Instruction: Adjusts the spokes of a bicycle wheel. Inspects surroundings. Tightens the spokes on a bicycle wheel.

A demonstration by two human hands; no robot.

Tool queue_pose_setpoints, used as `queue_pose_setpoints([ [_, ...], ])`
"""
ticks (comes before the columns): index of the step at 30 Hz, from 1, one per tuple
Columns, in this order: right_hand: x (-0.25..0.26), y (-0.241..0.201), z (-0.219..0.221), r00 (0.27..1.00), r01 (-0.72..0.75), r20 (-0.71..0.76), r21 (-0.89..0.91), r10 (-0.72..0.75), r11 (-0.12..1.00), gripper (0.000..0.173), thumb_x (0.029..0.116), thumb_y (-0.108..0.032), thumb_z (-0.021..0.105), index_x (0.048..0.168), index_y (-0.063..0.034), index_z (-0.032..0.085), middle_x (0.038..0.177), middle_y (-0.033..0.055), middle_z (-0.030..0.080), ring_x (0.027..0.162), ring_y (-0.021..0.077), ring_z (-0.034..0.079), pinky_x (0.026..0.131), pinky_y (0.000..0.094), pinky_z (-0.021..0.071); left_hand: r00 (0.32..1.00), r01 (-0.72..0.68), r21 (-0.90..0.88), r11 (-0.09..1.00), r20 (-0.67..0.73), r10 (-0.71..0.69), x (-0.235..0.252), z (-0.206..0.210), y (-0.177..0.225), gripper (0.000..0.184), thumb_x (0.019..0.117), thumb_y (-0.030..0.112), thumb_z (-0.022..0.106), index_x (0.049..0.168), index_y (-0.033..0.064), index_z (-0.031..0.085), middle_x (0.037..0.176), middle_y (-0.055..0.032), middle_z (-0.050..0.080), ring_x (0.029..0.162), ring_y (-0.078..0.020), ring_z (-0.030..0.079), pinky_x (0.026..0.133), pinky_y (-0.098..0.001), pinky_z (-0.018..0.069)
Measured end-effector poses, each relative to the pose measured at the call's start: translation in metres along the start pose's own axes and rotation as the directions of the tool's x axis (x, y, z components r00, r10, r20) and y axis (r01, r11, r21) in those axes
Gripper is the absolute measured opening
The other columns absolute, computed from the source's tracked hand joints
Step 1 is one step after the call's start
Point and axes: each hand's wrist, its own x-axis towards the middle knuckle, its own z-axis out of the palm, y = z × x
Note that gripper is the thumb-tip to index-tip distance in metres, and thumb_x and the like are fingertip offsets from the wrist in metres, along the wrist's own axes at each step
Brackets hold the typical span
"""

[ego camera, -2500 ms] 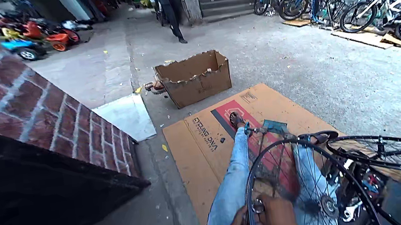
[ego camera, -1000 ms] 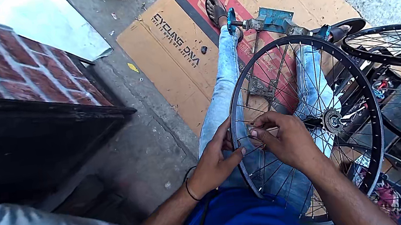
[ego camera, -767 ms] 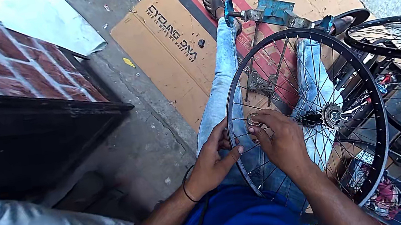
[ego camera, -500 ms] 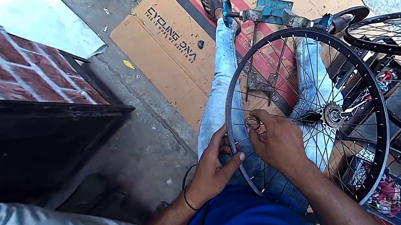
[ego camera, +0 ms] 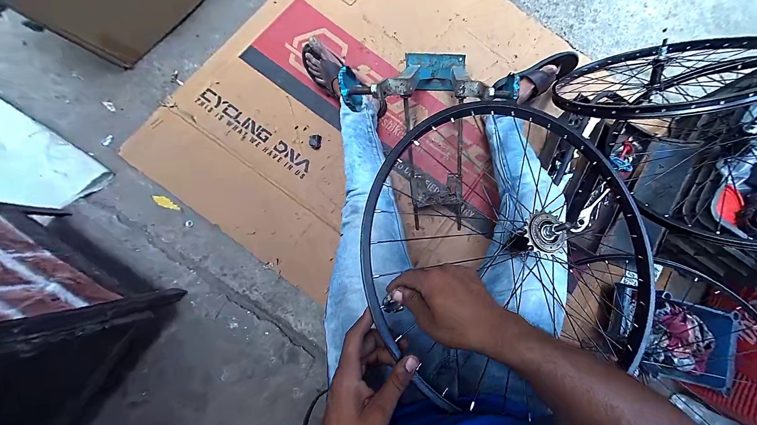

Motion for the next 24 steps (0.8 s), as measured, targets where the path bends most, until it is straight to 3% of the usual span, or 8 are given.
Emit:
queue_pose_setpoints([
  [5,-0.003,0.001,0.003,0.998,0.041,0.055,-0.071,-0.037,0.997,0.034,0.0992,-0.040,0.066,0.128,-0.0222,0.068,0.091,0.0029,0.074,0.082,0.0233,0.072,0.072,0.0511,0.0561,1.000,0.019,-0.023,1.000,0.022,-0.019,-0.005,0.000,0.010,0.086,0.0918,0.022,0.072,0.153,-0.0114,0.021,0.113,-0.0105,0.069,0.090,-0.0159,0.071,0.079,-0.0288,0.0617],
  [8,0.000,-0.009,-0.004,0.999,0.046,0.019,-0.107,-0.044,0.993,0.032,0.0933,-0.033,0.075,0.118,-0.0144,0.067,0.082,0.0069,0.071,0.075,0.0276,0.070,0.065,0.0519,0.0560,0.999,-0.019,-0.007,1.000,0.047,0.019,-0.005,-0.002,0.012,0.089,0.0921,0.023,0.073,0.153,-0.0133,0.019,0.116,-0.0109,0.068,0.091,-0.0142,0.070,0.080,-0.0277,0.0613],
  [10,0.002,-0.022,-0.008,0.999,0.045,0.028,-0.194,-0.041,0.980,0.023,0.0956,-0.024,0.071,0.114,-0.0108,0.067,0.081,0.0095,0.070,0.075,0.0303,0.070,0.063,0.0521,0.0552,0.999,-0.022,0.005,1.000,0.049,0.021,-0.006,-0.003,0.014,0.090,0.0917,0.024,0.073,0.153,-0.0134,0.019,0.114,-0.0106,0.068,0.090,-0.0140,0.070,0.080,-0.0276,0.0611],
  [14,0.002,-0.018,0.017,0.960,0.131,-0.195,-0.321,-0.201,0.938,0.008,0.0947,-0.014,0.066,0.095,-0.0076,0.070,0.075,0.0090,0.067,0.067,0.0276,0.069,0.052,0.0455,0.0535,0.999,-0.018,-0.001,1.000,0.030,0.018,-0.004,0.003,0.011,0.090,0.0891,0.026,0.075,0.153,-0.0105,0.022,0.110,-0.0091,0.070,0.086,-0.0146,0.071,0.077,-0.0268,0.0615],
  [18,0.000,-0.005,0.007,0.992,0.116,-0.033,-0.157,-0.123,0.981,0.020,0.0905,-0.032,0.072,0.094,-0.0118,0.069,0.075,0.0047,0.068,0.069,0.0247,0.069,0.058,0.0509,0.0545,0.999,0.042,-0.047,0.998,0.002,-0.042,-0.007,-0.002,-0.002,0.086,0.0870,0.027,0.078,0.156,0.0033,0.032,0.107,-0.0080,0.073,0.086,-0.0207,0.072,0.076,-0.0319,0.0628],
  [21,-0.003,0.009,-0.008,0.988,0.133,0.075,0.067,-0.138,0.989,0.010,0.0977,-0.022,0.070,0.097,-0.0125,0.074,0.088,0.0008,0.073,0.077,0.0164,0.070,0.071,0.0454,0.0600,0.997,0.079,-0.052,0.996,0.025,-0.078,-0.010,-0.003,-0.001,0.082,0.0894,0.025,0.077,0.157,0.0101,0.033,0.106,-0.0067,0.073,0.087,-0.0219,0.072,0.077,-0.0340,0.0628],
  [23,0.002,0.009,-0.014,0.992,0.049,0.101,0.189,-0.069,0.981,0.008,0.0950,-0.018,0.075,0.097,-0.0109,0.075,0.089,0.0007,0.075,0.075,0.0135,0.070,0.072,0.0402,0.0609,0.997,0.065,-0.024,0.998,0.029,-0.064,-0.010,-0.002,-0.001,0.081,0.0907,0.026,0.076,0.157,0.0115,0.032,0.105,-0.0054,0.072,0.088,-0.0213,0.072,0.078,-0.0346,0.0624],
  [24,0.005,0.007,-0.016,0.993,-0.007,0.120,0.228,-0.021,0.974,0.014,0.0929,-0.017,0.078,0.105,-0.0103,0.074,0.094,0.0016,0.076,0.079,0.0134,0.073,0.076,0.0395,0.0631,0.998,0.060,-0.008,0.998,0.028,-0.060,-0.010,-0.002,-0.001,0.081,0.0910,0.027,0.076,0.158,0.0110,0.032,0.105,-0.0046,0.072,0.088,-0.0205,0.071,0.079,-0.0342,0.0624],
])
